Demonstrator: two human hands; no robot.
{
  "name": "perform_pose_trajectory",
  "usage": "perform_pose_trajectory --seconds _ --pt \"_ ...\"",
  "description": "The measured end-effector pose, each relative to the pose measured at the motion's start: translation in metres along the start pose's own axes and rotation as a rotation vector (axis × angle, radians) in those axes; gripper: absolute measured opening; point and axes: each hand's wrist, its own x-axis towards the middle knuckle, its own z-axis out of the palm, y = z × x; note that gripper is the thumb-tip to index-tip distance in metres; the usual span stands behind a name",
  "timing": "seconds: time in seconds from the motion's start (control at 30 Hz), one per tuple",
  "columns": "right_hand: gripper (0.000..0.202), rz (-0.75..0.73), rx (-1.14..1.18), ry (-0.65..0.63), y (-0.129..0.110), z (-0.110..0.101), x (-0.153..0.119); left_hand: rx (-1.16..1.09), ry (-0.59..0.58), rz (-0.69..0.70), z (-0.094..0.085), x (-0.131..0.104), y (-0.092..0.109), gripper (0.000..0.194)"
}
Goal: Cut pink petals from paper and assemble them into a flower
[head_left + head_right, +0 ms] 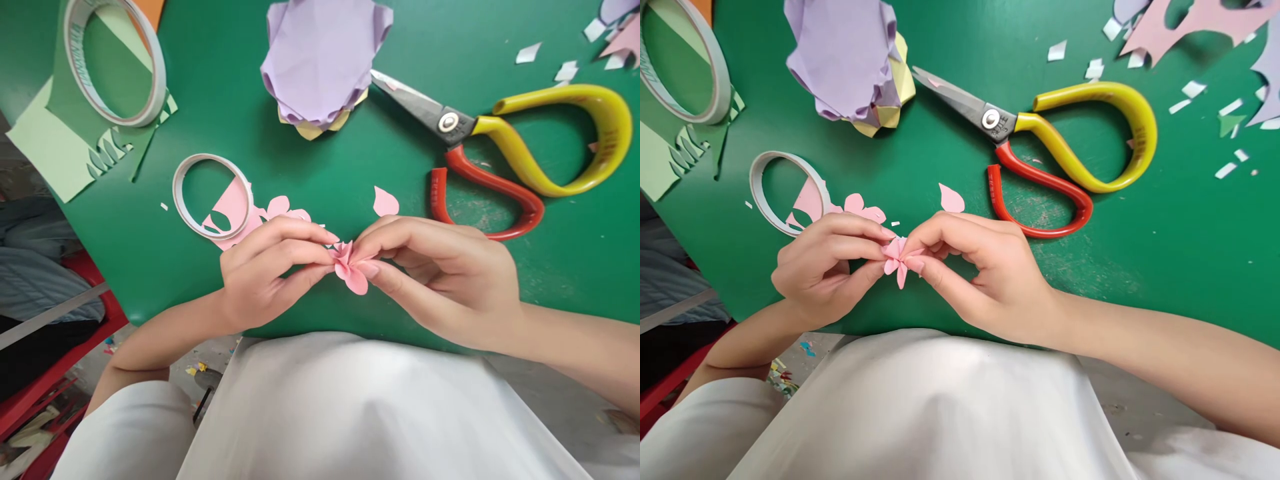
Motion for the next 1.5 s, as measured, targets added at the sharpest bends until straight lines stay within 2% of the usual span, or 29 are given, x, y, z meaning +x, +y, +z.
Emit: perform_pose_trajectory --seconds 0.17,0.33,0.4,0.5,0.6,0.73,0.87,1.07,1.13,1.23,1.37,1.5 --pt "0.010 -0.002 0.029 0.036 0.0013 0.0023 -0.0010 0.064 0.021 0.046 0.0009 -0.0025 -0.0007 0.007" --pt "0.011 0.040 0.145 0.039 0.0006 0.0037 -0.0022 0.002 0.028 0.025 0.0026 -0.0032 -0.0004 0.007" --pt "0.010 0.084 0.201 0.033 -0.0006 0.0031 -0.0016 -0.046 0.011 -0.020 0.0028 -0.0034 0.0005 0.006" --pt "0.005 0.222 0.305 0.039 -0.0025 0.0014 0.0011 -0.135 0.010 -0.100 0.0039 -0.0041 0.0008 0.019" --pt "0.015 0.348 0.439 0.046 -0.0035 -0.0003 0.0041 -0.207 0.038 -0.098 0.0059 -0.0045 -0.0011 0.030" --pt "0.016 0.409 0.532 0.027 -0.0034 -0.0016 0.0049 -0.207 0.031 -0.048 0.0083 -0.0033 -0.0048 0.022" --pt "0.013 0.423 0.484 0.030 -0.0050 -0.0010 0.0039 -0.215 0.060 -0.008 0.0096 -0.0028 -0.0064 0.019" --pt "0.010 0.362 0.362 0.029 -0.0057 -0.0010 0.0032 -0.240 0.046 -0.047 0.0086 -0.0037 -0.0043 0.018" --pt "0.003 0.277 0.329 0.003 -0.0033 -0.0017 0.0025 -0.229 0.049 -0.057 0.0080 -0.0035 -0.0033 0.016" --pt "0.013 0.150 0.254 -0.019 0.0006 -0.0021 0.0006 -0.197 0.051 -0.072 0.0076 -0.0027 -0.0018 0.016" --pt "0.016 0.014 0.059 0.033 0.0029 -0.0009 -0.0020 -0.131 0.057 -0.060 0.0076 -0.0012 -0.0010 0.015" --pt "0.018 -0.163 -0.195 0.080 0.0022 -0.0019 -0.0011 -0.095 0.058 0.012 0.0068 0.0004 -0.0023 0.014"
